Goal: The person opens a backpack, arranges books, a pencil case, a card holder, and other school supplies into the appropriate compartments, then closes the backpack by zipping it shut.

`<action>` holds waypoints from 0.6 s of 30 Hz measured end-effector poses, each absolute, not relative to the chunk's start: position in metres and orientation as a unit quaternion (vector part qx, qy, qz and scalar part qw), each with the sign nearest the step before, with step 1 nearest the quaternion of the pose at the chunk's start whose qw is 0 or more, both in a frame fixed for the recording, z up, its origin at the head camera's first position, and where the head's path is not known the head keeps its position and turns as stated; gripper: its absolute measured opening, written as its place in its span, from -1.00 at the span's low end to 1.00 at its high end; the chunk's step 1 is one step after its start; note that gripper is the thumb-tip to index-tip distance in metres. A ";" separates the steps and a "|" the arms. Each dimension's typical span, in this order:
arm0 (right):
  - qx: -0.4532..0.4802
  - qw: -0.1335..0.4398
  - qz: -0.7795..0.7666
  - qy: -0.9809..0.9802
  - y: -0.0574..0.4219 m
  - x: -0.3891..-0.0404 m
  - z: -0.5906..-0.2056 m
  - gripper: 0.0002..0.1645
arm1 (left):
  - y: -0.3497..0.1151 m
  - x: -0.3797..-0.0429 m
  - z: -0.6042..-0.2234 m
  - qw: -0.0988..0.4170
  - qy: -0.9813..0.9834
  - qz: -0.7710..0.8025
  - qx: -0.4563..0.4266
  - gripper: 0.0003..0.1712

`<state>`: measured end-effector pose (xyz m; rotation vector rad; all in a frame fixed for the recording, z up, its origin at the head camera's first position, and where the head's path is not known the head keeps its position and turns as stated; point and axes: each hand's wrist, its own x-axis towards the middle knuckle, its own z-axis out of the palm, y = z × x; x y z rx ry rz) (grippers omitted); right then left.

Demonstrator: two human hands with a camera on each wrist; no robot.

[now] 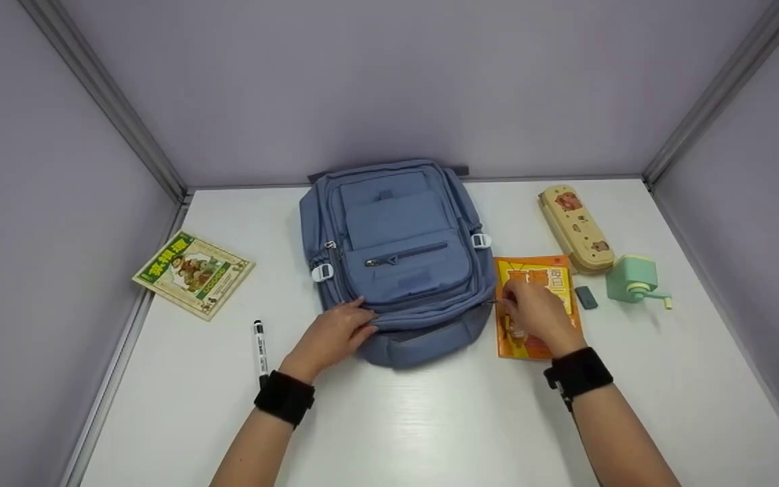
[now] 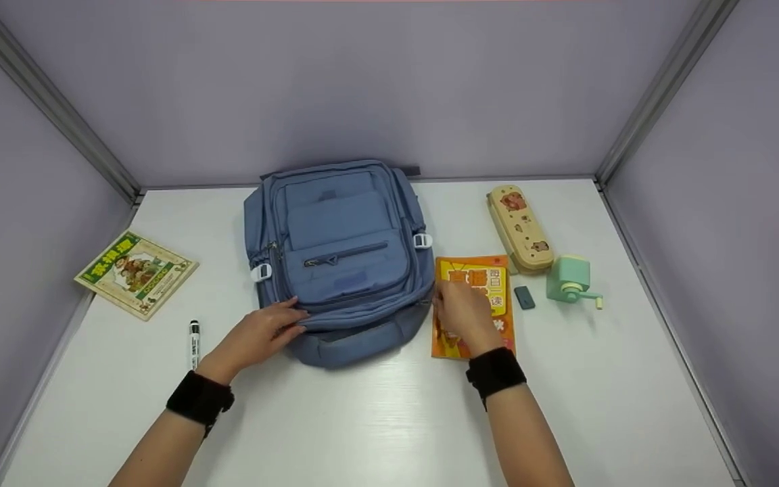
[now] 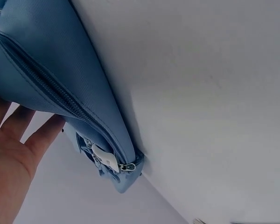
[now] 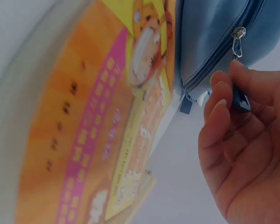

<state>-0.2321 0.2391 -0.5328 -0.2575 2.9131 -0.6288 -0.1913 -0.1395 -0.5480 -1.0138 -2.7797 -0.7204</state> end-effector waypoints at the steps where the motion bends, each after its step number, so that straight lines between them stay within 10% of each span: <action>1: -0.084 0.086 -0.217 0.969 0.239 -0.232 -0.534 -0.87 | -0.138 -0.192 -0.547 0.058 -0.911 -0.231 -0.337 -0.69; 18: -0.101 0.109 -0.263 0.953 0.221 -0.230 -0.537 -0.90 | -0.045 -0.205 -0.540 0.034 -0.939 -0.076 -0.334 -0.32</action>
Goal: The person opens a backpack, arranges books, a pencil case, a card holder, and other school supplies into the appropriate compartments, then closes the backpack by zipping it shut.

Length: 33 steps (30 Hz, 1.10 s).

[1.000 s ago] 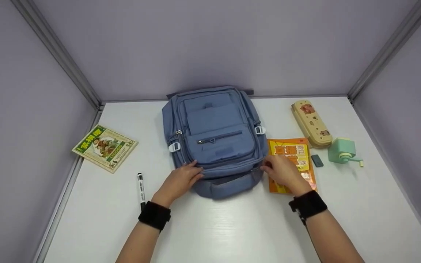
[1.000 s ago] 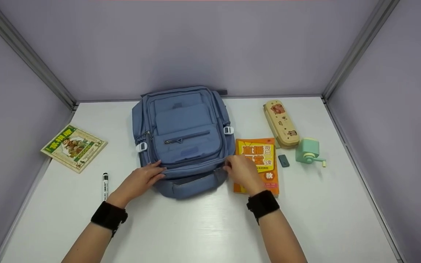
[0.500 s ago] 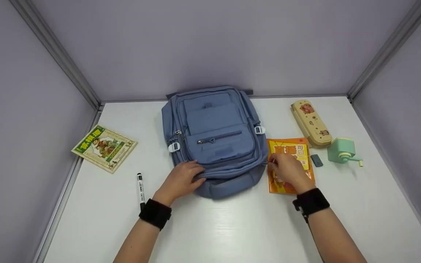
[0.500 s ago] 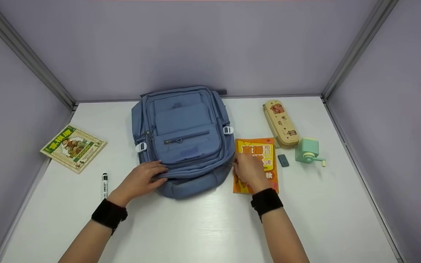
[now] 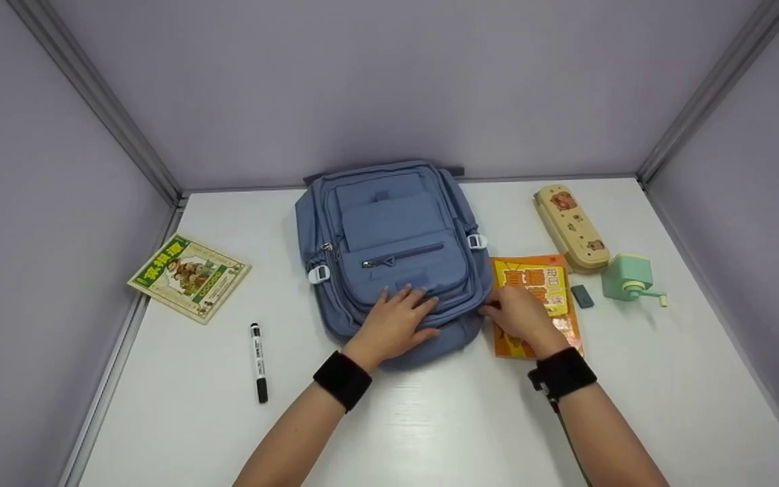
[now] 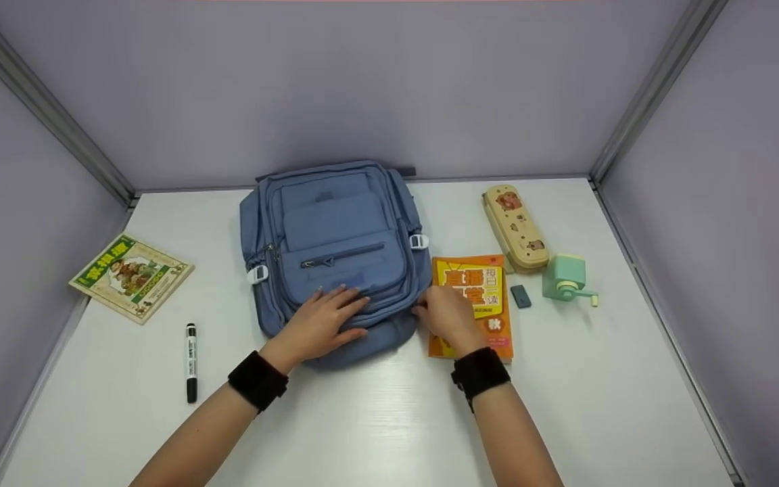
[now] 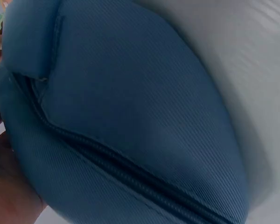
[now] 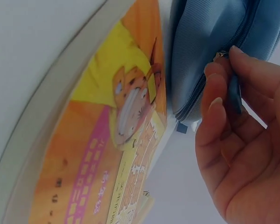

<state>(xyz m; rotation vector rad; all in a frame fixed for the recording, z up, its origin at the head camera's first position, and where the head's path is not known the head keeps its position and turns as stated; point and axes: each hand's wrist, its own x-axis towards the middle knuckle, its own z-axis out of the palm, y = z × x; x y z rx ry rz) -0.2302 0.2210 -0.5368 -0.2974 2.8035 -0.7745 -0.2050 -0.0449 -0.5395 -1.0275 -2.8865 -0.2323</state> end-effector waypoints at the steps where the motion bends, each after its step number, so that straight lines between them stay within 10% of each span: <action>1: -0.098 0.111 -0.263 0.953 0.221 -0.230 -0.536 -0.90 | -0.042 -0.205 -0.541 0.036 -0.941 -0.069 -0.330 -0.35; 11: -0.066 0.095 -0.238 0.964 0.228 -0.234 -0.535 -0.82 | -0.042 -0.206 -0.545 0.070 -0.946 -0.103 -0.299 -0.68; 33: -0.053 0.008 -0.174 0.983 0.247 -0.268 -0.535 -0.79 | -0.056 -0.202 -0.550 0.048 -0.939 -0.147 -0.307 -0.66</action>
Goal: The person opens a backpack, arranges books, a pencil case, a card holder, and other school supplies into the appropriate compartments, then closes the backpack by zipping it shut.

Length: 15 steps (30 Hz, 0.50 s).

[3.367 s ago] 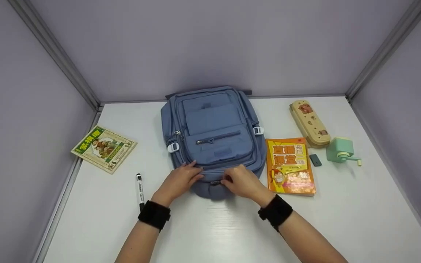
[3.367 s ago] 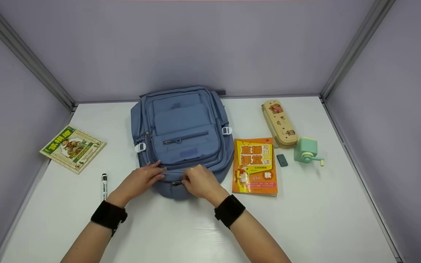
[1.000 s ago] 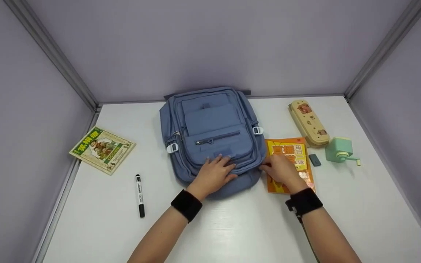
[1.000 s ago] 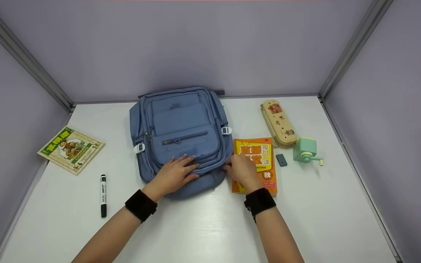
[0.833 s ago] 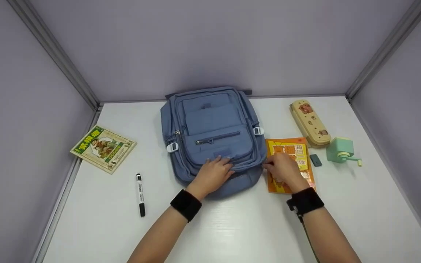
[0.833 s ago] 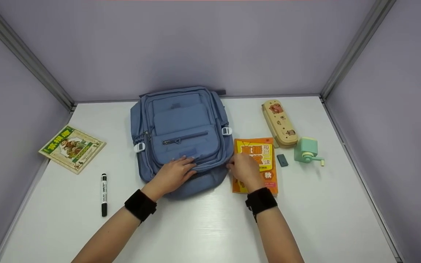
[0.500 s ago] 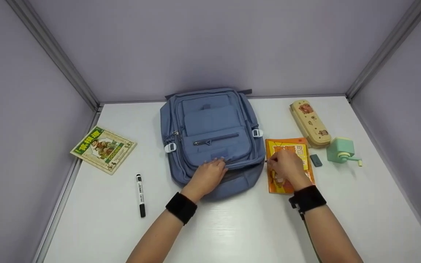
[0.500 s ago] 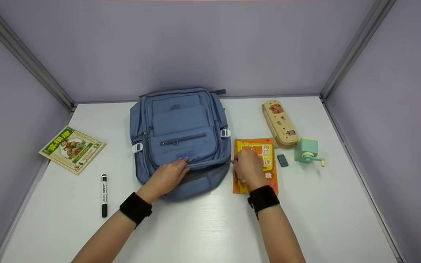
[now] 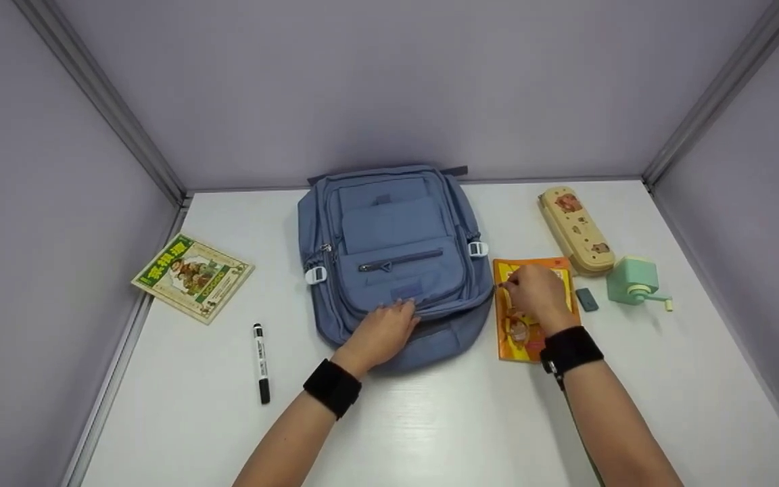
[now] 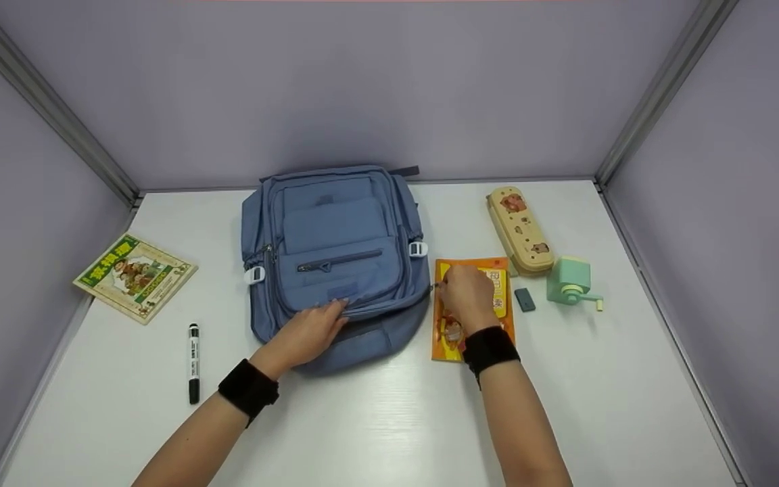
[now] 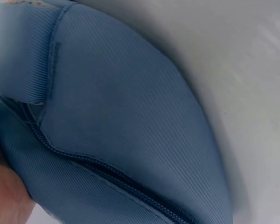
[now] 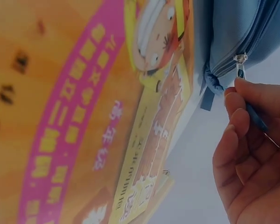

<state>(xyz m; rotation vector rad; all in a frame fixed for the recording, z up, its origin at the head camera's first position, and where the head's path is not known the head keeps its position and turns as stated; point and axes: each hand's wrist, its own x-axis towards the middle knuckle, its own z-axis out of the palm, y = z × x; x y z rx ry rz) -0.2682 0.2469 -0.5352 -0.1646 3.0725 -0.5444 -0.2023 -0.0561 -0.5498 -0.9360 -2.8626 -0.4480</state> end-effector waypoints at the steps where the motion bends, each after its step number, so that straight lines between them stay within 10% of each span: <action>1: -0.052 0.011 -0.171 0.984 0.247 -0.271 -0.536 -0.78 | -0.057 -0.202 -0.550 0.047 -0.939 -0.149 -0.308 -0.67; 15: -0.059 0.008 -0.133 0.989 0.241 -0.311 -0.534 -0.76 | -0.059 -0.199 -0.554 0.028 -0.936 -0.159 -0.314 -0.68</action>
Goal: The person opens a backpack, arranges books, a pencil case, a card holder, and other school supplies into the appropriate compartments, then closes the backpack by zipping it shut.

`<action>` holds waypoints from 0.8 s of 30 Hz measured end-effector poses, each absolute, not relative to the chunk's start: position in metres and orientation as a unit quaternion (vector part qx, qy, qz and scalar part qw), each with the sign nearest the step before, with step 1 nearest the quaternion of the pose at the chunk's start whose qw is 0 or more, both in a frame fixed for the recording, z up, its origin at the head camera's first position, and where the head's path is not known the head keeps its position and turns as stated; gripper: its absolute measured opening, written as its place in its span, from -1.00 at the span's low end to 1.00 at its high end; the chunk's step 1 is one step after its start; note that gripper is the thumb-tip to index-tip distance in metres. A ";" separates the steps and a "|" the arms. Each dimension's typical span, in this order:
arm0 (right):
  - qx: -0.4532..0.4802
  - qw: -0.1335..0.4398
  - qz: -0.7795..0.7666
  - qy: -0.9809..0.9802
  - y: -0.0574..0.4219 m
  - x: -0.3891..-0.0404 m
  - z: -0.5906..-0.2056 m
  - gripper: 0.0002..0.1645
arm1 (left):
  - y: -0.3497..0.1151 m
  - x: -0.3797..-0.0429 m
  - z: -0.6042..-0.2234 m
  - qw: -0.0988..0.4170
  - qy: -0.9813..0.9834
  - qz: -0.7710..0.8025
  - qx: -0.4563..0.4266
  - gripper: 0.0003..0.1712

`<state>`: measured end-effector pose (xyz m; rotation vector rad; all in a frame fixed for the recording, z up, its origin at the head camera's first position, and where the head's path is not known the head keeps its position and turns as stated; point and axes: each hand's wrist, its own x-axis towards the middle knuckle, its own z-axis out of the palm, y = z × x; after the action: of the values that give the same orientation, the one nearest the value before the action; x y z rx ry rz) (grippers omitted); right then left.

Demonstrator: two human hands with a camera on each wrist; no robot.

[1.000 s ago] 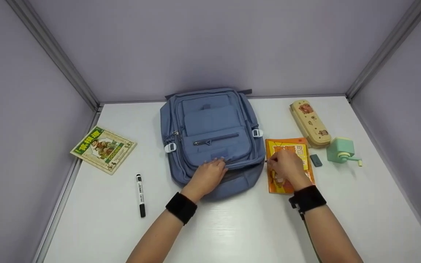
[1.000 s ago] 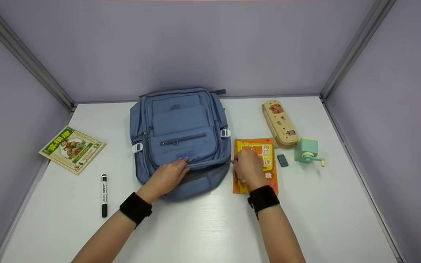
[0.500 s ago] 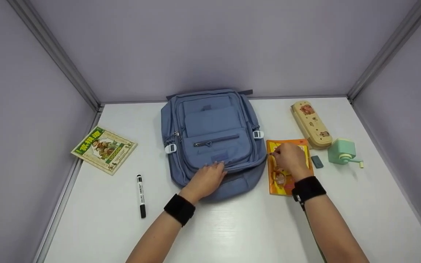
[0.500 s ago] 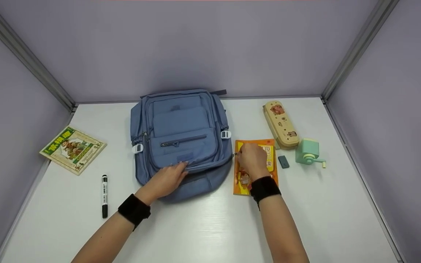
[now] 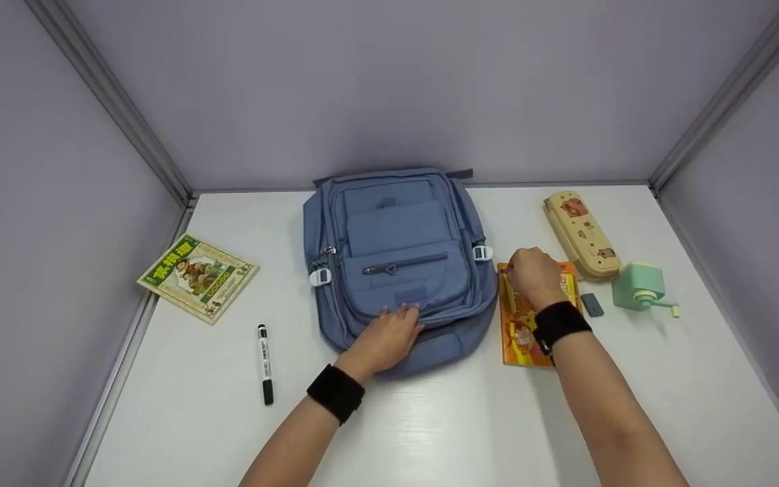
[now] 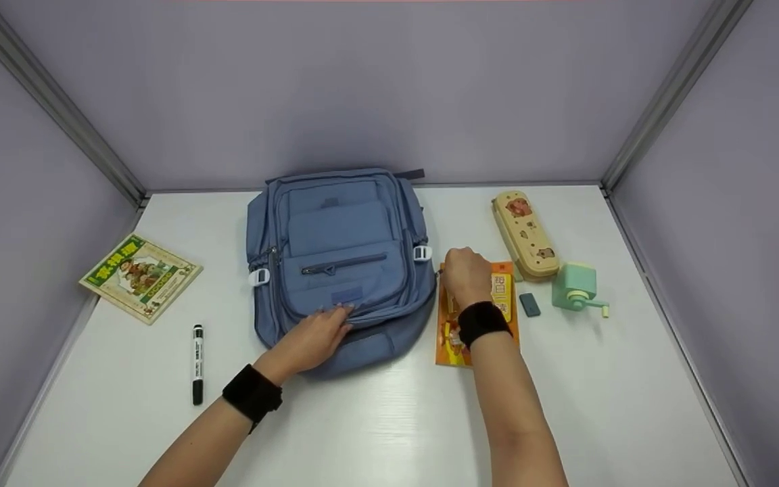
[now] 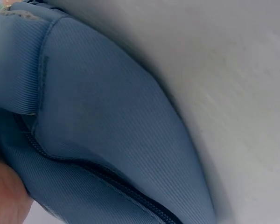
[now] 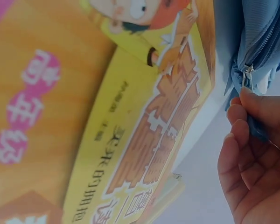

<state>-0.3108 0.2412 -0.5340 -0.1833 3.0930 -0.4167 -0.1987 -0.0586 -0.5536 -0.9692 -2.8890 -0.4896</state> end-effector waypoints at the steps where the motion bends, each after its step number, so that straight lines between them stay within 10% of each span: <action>1: -0.058 0.005 -0.130 0.990 0.240 -0.313 -0.534 -0.76 | -0.058 -0.199 -0.554 0.025 -0.936 -0.159 -0.312 -0.70; 24: -0.046 -0.137 -0.140 0.980 0.220 -0.338 -0.553 -0.70 | -0.057 -0.198 -0.556 0.010 -0.937 -0.135 -0.322 -0.67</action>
<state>-0.3380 0.2202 -0.5528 -0.1599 3.3787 -0.4821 -0.1977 -0.0572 -0.5563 -1.0068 -2.9254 -0.4208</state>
